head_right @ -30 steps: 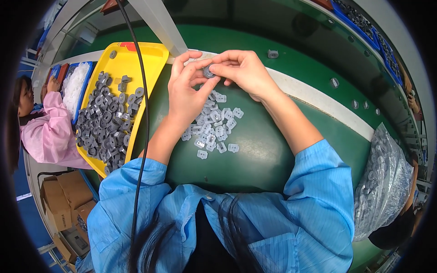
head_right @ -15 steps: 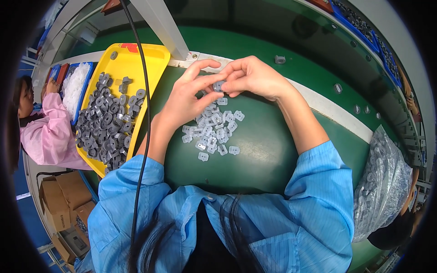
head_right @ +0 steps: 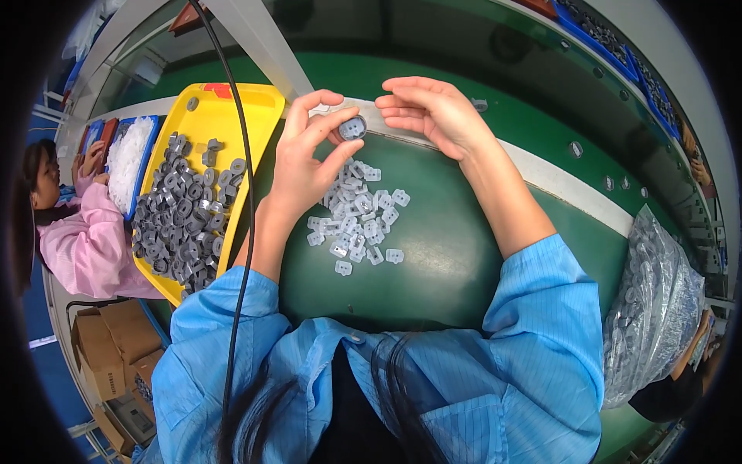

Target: The person assembles components by picking up circular plastic pieces and small white parts, fitting them together by hand, and placing the assembled units onto a conveyor track.

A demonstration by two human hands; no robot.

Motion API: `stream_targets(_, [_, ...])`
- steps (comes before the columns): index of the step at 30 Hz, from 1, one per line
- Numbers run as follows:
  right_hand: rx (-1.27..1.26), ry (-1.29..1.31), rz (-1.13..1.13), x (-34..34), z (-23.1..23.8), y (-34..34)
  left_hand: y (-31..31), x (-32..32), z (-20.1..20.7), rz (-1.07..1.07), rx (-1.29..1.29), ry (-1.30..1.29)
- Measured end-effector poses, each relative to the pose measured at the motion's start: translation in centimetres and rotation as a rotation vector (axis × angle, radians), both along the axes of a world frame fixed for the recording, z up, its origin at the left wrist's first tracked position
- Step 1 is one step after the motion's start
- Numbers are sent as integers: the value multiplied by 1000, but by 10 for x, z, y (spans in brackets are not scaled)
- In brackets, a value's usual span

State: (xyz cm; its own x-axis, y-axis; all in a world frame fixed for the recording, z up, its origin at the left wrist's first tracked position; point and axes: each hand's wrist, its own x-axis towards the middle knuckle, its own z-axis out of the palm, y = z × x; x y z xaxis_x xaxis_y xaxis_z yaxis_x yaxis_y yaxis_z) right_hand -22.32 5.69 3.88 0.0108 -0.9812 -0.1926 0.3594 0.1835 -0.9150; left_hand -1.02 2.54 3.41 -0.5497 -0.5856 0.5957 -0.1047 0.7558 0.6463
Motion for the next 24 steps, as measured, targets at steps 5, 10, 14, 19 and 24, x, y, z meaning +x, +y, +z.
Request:
stream_targets(5, [-62, 115, 153, 21, 6, 6, -4, -1, -1, -5, -71, -9])
stream_targets(10, [-229, 495, 133, 35, 9, 9, -4, 2, -8, -3, -158, -10])
stream_targets(14, [-299, 305, 135, 34, 14, 13, 0, -3, -9, -27, -171, 95])
stream_targets(19, [-168, 380, 303, 22, 21, 17, -3, 6, -3, -181, -119, -8])
stream_targets(24, [-103, 540, 547, 17, 29, 18, 1, 10, 5, -268, -123, -135])
